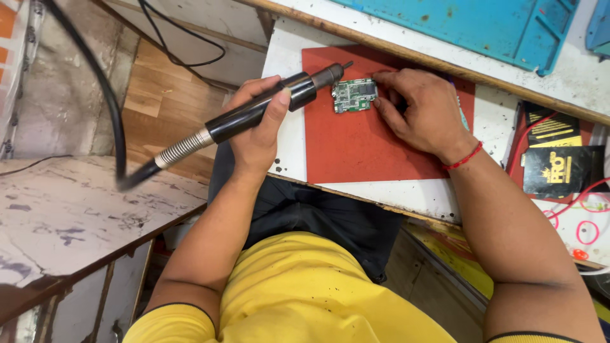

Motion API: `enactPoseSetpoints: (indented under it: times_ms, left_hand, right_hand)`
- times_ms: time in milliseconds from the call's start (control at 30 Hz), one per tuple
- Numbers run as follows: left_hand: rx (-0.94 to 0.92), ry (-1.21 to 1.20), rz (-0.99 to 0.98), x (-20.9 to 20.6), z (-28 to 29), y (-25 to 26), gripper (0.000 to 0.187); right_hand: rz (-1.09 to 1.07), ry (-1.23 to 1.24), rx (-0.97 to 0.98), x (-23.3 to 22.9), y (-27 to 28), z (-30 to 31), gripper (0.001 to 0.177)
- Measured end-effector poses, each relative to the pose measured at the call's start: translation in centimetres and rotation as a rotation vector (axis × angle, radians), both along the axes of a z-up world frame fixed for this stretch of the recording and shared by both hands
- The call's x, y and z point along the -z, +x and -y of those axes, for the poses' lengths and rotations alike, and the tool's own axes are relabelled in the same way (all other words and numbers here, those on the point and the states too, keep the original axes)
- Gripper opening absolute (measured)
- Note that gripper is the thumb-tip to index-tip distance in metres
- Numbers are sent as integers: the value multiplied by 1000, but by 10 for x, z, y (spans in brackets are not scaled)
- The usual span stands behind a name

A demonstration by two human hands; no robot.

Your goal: The person sits on the floor and uses a hot air gun to heat a small circuit board placed on a red mat. They manipulate the board with their hands and use a tool to adjust components while applying heat.

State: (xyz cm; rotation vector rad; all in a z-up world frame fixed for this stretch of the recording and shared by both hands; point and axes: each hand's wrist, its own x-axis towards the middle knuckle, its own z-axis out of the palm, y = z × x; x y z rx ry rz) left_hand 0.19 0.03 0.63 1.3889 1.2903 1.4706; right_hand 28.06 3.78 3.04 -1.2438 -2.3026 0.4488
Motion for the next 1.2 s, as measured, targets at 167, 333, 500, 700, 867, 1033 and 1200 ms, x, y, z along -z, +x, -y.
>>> enactPoseSetpoints:
  times_ms: [167, 333, 500, 700, 867, 1033, 1200]
  left_hand:
    - [122, 94, -139, -3, -2, -1, 27]
    - [184, 68, -44, 2, -3, -4, 27]
    - [95, 3, -17, 9, -8, 0, 27]
    - [70, 10, 11, 9, -6, 0, 25]
    - [66, -66, 134, 11, -10, -2, 25]
    - [131, 86, -8, 11, -8, 0, 24]
    - [83, -105, 41, 19, -1, -8, 25]
  right_hand:
    - [-26, -19, 8, 0, -1, -1, 31]
    - [-23, -61, 34, -1, -2, -1, 31]
    - [-40, -43, 53, -1, -4, 1, 30]
    - [-41, -32, 67, -8, -8, -3, 33]
    - [-27, -108, 87, -8, -7, -3, 32]
    - [-25, -127, 84, -7, -7, -2, 33]
    - [-45, -107, 85, 4, -3, 5, 32]
